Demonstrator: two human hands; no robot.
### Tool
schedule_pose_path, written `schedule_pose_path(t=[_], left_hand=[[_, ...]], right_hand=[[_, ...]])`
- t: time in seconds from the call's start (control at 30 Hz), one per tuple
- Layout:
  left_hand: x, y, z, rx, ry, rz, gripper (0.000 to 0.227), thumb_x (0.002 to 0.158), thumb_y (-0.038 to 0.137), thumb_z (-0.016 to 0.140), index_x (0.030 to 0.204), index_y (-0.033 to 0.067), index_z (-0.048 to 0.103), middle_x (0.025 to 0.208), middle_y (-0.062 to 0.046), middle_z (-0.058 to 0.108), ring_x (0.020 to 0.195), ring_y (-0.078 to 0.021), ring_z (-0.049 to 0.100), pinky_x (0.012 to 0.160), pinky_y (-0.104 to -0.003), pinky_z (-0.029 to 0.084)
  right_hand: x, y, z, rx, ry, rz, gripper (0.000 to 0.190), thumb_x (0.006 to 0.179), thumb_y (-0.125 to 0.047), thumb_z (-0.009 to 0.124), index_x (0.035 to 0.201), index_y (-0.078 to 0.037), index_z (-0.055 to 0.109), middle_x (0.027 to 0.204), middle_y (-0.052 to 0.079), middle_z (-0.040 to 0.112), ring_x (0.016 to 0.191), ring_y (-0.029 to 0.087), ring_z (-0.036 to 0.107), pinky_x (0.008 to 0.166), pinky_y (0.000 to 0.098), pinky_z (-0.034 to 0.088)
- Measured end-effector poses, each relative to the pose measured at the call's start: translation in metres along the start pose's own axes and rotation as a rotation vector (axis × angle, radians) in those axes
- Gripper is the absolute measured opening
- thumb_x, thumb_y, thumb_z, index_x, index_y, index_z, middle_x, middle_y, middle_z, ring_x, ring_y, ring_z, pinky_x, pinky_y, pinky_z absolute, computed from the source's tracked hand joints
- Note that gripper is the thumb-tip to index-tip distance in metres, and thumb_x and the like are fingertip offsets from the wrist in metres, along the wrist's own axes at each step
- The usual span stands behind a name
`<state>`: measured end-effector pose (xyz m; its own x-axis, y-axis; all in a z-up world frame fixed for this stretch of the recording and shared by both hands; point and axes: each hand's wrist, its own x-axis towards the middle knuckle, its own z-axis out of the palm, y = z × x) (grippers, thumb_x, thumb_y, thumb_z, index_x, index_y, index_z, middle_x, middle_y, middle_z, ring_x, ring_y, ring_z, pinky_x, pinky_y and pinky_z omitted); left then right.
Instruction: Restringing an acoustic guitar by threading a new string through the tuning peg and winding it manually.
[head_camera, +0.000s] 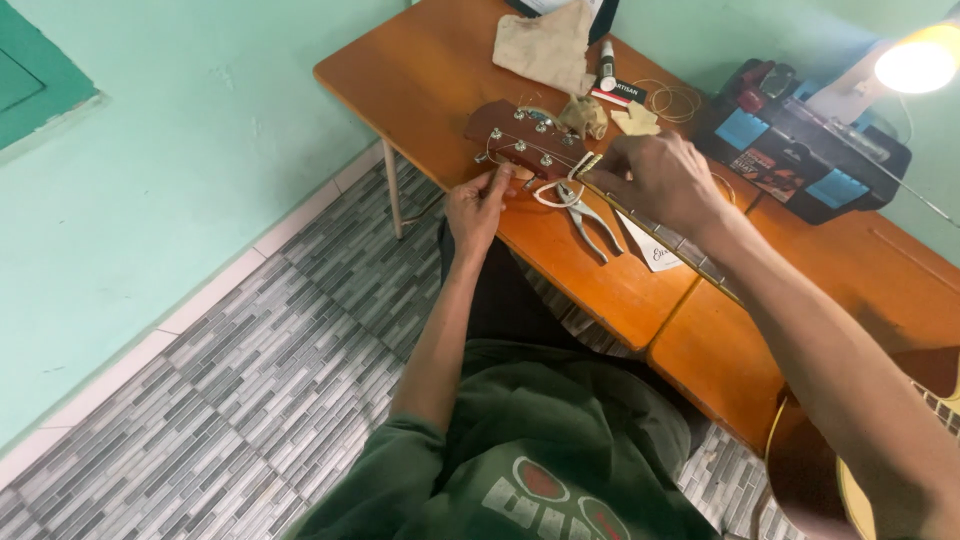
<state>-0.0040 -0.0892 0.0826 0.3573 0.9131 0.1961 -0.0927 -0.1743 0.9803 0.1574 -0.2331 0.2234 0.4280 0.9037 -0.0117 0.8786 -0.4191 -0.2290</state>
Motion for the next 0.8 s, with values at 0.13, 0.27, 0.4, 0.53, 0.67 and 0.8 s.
schedule_pose_path(t=[0.13, 0.27, 0.4, 0.53, 0.67, 0.8], left_hand=[[0.001, -0.002, -0.003, -0.025, -0.015, -0.004, 0.040, 0.097, 0.048, 0.070, 0.092, 0.0108, 0.084, 0.065, -0.007, 0.074, 0.064, -0.0156, 0.069, 0.066, -0.026, 0.053], [-0.003, 0.005, -0.003, 0.012, -0.001, 0.008, 0.039, 0.097, 0.048, 0.070, 0.088, 0.0125, 0.084, 0.062, -0.007, 0.072, 0.063, -0.0159, 0.068, 0.065, -0.027, 0.052], [-0.004, 0.011, -0.007, 0.056, -0.019, 0.009, 0.042, 0.099, 0.050, 0.067, 0.081, 0.0148, 0.083, 0.057, -0.004, 0.067, 0.061, -0.0127, 0.063, 0.065, -0.027, 0.049], [-0.003, 0.000, -0.004, -0.037, -0.035, -0.002, 0.036, 0.098, 0.043, 0.070, 0.090, 0.0105, 0.083, 0.068, -0.007, 0.075, 0.061, -0.0114, 0.063, 0.064, -0.025, 0.048], [-0.001, -0.007, -0.005, -0.070, -0.026, -0.007, 0.034, 0.099, 0.040, 0.071, 0.094, 0.0085, 0.083, 0.072, -0.008, 0.076, 0.061, -0.0093, 0.062, 0.064, -0.025, 0.049], [-0.002, -0.003, -0.004, -0.084, -0.031, 0.002, 0.034, 0.100, 0.038, 0.070, 0.090, 0.0071, 0.082, 0.072, -0.009, 0.076, 0.061, -0.0088, 0.061, 0.065, -0.024, 0.049]], right_hand=[[0.000, -0.009, 0.016, 0.178, 0.006, 0.021, 0.031, 0.092, -0.039, 0.077, 0.102, -0.009, 0.074, 0.087, 0.010, 0.076, 0.094, 0.037, 0.072, 0.084, 0.0551, 0.055], [0.009, 0.008, 0.037, 0.020, 0.046, 0.118, 0.024, 0.093, -0.041, 0.073, 0.099, -0.018, 0.076, 0.086, 0.006, 0.075, 0.092, 0.036, 0.073, 0.078, 0.0526, 0.057], [0.018, 0.019, 0.047, -0.090, 0.003, 0.121, 0.029, 0.096, -0.038, 0.067, 0.096, -0.010, 0.076, 0.088, 0.015, 0.074, 0.091, 0.041, 0.074, 0.081, 0.0524, 0.057], [0.012, 0.014, 0.035, -0.012, 0.026, 0.057, 0.034, 0.100, -0.036, 0.061, 0.097, -0.004, 0.071, 0.089, 0.022, 0.072, 0.091, 0.047, 0.072, 0.080, 0.0577, 0.056], [0.012, 0.018, 0.037, 0.132, 0.087, -0.066, 0.019, 0.097, -0.024, 0.066, 0.106, -0.007, 0.066, 0.082, 0.022, 0.069, 0.081, 0.048, 0.071, 0.074, 0.0546, 0.057], [0.019, 0.037, 0.054, 0.325, 0.136, -0.239, 0.017, 0.096, -0.023, 0.067, 0.097, -0.007, 0.064, 0.063, 0.015, 0.066, 0.066, 0.036, 0.069, 0.063, 0.0468, 0.053]])
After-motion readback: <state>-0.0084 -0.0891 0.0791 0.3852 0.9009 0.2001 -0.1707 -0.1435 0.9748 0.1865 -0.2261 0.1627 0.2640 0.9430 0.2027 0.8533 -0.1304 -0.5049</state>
